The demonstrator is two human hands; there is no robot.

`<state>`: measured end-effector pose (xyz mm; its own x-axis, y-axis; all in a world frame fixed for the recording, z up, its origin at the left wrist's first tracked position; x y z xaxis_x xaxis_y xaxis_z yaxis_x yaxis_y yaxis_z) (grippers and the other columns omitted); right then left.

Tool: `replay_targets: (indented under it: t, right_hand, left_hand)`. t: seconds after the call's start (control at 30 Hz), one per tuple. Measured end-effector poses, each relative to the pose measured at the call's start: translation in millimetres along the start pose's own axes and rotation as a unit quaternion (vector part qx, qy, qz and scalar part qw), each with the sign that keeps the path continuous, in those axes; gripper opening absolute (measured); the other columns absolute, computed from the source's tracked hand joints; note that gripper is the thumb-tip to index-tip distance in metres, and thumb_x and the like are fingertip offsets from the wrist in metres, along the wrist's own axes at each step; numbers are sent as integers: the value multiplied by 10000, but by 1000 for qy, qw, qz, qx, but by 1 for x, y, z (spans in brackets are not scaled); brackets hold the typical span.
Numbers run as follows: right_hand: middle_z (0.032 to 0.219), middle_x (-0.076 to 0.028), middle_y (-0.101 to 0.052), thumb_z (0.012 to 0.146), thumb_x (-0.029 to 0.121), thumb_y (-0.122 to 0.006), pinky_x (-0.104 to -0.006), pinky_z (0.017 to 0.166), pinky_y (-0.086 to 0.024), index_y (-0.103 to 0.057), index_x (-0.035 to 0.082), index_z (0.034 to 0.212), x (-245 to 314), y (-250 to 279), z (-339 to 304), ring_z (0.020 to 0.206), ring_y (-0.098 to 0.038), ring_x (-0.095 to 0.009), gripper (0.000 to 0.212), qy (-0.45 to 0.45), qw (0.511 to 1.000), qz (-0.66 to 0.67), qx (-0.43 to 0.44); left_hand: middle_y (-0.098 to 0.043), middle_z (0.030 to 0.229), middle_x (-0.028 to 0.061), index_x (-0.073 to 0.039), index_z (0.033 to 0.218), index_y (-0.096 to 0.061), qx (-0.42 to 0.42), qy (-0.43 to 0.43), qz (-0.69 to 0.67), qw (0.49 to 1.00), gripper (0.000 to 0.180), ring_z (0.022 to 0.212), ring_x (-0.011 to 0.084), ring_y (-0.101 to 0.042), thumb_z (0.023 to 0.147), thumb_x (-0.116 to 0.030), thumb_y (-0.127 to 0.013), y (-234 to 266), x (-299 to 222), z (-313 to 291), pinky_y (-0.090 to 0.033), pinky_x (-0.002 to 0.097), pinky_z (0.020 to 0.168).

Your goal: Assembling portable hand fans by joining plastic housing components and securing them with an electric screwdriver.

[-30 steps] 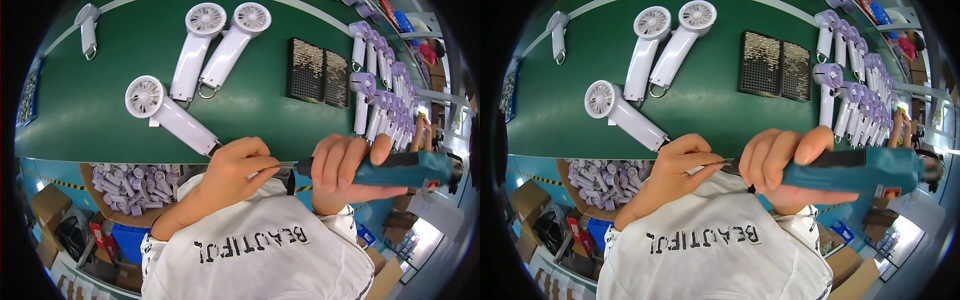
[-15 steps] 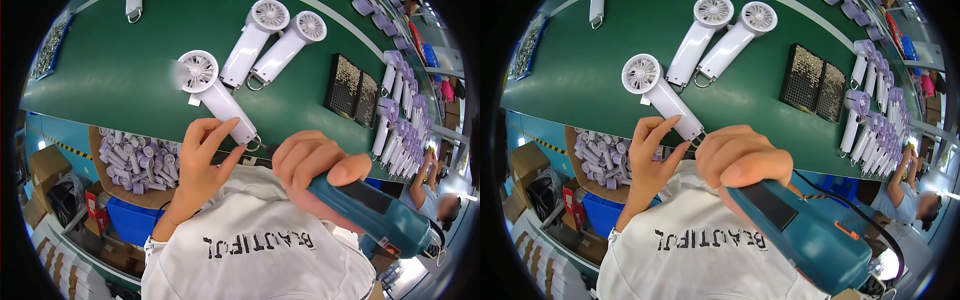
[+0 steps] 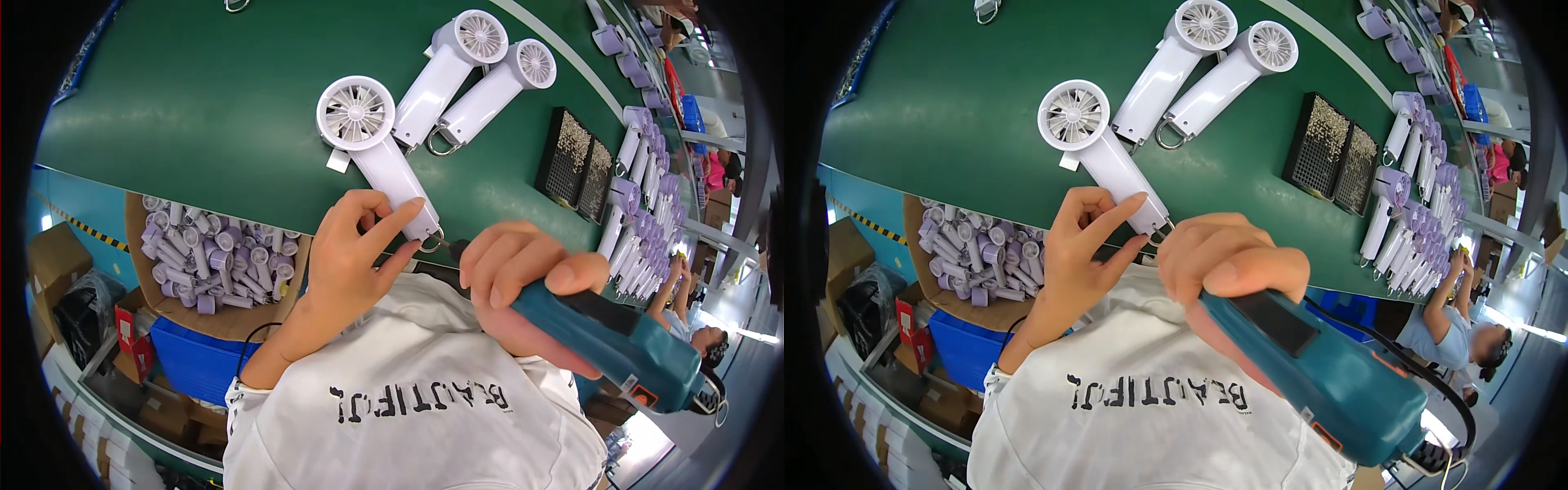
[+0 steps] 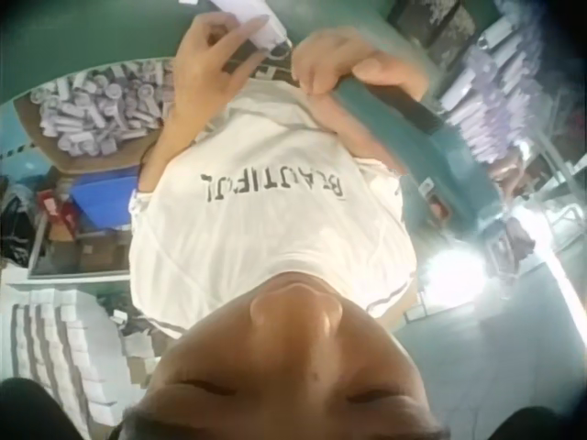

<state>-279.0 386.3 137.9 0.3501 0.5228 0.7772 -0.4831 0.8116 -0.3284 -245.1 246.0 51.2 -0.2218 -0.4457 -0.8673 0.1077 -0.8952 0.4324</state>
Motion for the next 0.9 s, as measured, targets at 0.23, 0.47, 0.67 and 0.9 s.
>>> replay_targets:
  t: [0.23,0.47,0.67,0.9]
  right_hand:
    - [692,-103,-566,812,735,-561,-373,469,-451,-504,75,1150,-12,-4,3,501,-532,-224,743,-5,999,-34,28]
    - [742,-109,-665,682,127,-737,-339,633,-532,-653,26,787,-16,15,4,682,-669,-285,168,-68,980,-160,94]
    - [1035,-124,-624,944,518,-531,-372,811,-443,-576,42,1098,-36,5,-32,916,-631,-299,502,87,965,-249,-13]
    - [868,-93,-626,888,712,-434,-370,614,-482,-537,-8,1134,-17,18,-32,732,-635,-289,768,135,973,-185,-30]
  left_hand:
    - [-520,917,32,-109,1121,-680,1,0,1,1000,528,694,183,-476,615,-41,-815,4,5,0,-409,312,607]
    - [-526,946,122,-68,1133,-688,30,-38,-7,999,487,782,262,-528,658,-68,-798,-4,-2,19,-468,355,684]
    - [-521,799,50,13,1149,-556,-81,46,-105,990,343,723,197,-540,876,-151,-685,-9,107,-35,-467,288,725]
    - [-590,1182,233,73,1171,-546,4,42,24,999,435,1022,341,-571,890,-229,-683,-11,1,-23,-447,441,936]
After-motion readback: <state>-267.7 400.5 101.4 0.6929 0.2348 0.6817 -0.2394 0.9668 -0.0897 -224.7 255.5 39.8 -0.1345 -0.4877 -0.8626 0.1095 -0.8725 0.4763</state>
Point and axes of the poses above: each hand's wrist, its own z-axis towards the middle knuckle, its own y-axis out of the back of the hand, x = y × z, the point moved 7 cm from there along z, towards the middle knuckle
